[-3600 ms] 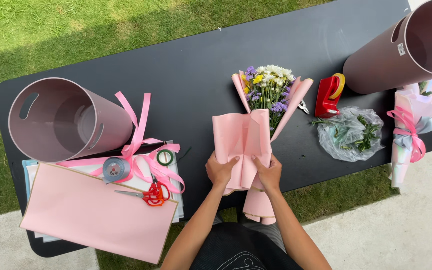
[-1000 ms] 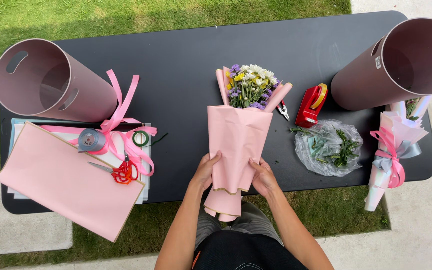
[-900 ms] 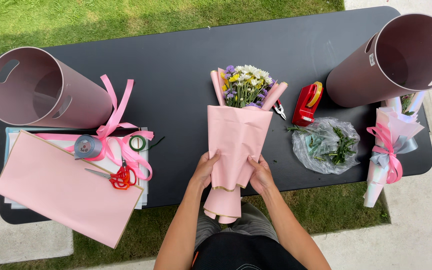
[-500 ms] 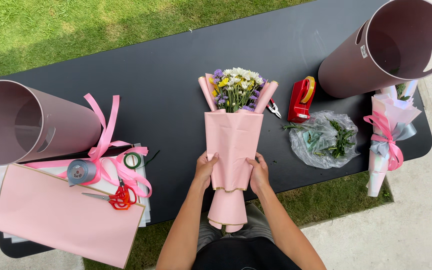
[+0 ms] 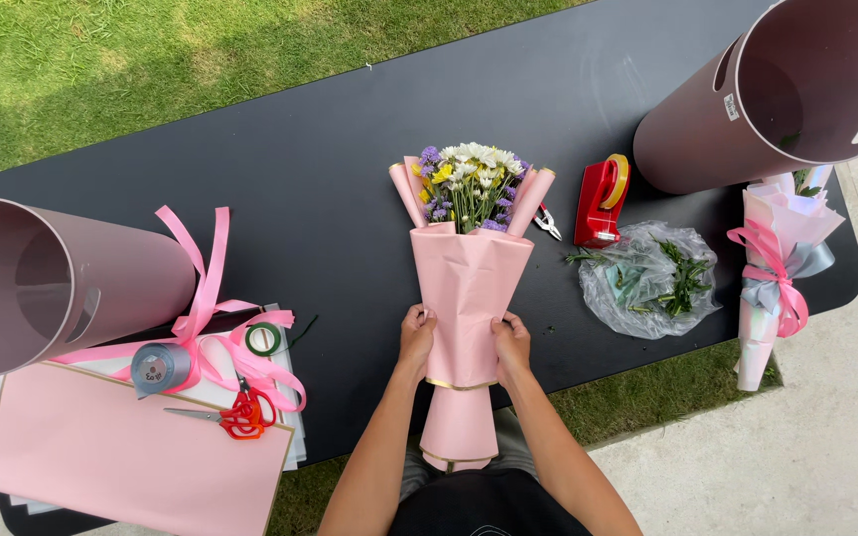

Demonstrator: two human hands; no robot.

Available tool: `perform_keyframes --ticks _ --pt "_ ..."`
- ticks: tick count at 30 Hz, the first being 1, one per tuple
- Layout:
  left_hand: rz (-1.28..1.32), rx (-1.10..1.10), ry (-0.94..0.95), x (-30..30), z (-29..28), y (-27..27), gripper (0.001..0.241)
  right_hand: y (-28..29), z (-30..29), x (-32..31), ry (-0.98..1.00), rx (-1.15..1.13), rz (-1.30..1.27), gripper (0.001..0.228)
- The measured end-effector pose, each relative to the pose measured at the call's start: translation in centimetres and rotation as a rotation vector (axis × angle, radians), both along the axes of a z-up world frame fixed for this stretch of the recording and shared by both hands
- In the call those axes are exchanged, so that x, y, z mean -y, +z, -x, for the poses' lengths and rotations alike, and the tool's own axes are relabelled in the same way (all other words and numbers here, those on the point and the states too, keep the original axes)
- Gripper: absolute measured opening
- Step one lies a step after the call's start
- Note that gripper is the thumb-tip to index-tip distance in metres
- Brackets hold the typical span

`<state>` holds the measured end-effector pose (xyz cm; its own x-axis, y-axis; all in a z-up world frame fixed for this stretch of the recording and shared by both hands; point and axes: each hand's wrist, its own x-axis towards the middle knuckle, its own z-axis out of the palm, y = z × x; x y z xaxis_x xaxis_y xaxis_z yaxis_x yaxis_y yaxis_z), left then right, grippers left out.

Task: The person folds and adjusts pink paper around a flower bouquet on a table and secures the base of the paper wrapping by hand.

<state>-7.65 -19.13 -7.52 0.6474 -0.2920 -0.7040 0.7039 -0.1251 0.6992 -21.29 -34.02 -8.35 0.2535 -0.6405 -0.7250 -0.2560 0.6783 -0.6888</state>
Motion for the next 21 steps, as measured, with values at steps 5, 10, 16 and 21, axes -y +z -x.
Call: perform_keyframes --ticks 5,10,16,21 --pt "-0.196 0.13 -0.163 0.7 -0.8 1.3 0.024 1.1 -2.3 -0.8 0.045 -0.151 0.144 0.024" --pt "-0.4 0.255 -0.288 1.9 -1.3 2.7 0.026 -1.4 -3.0 -1.0 0.13 -0.487 0.324 0.026" --pt "-0.555 0.255 -0.281 2.6 -1.4 2.5 0.02 -1.6 -3.6 -1.0 0.137 -0.626 0.27 0.016" --pt "-0.594 0.186 -0.271 2.6 -1.2 0.9 0.017 0.4 -4.4 -1.3 0.16 -0.636 0.247 0.015"
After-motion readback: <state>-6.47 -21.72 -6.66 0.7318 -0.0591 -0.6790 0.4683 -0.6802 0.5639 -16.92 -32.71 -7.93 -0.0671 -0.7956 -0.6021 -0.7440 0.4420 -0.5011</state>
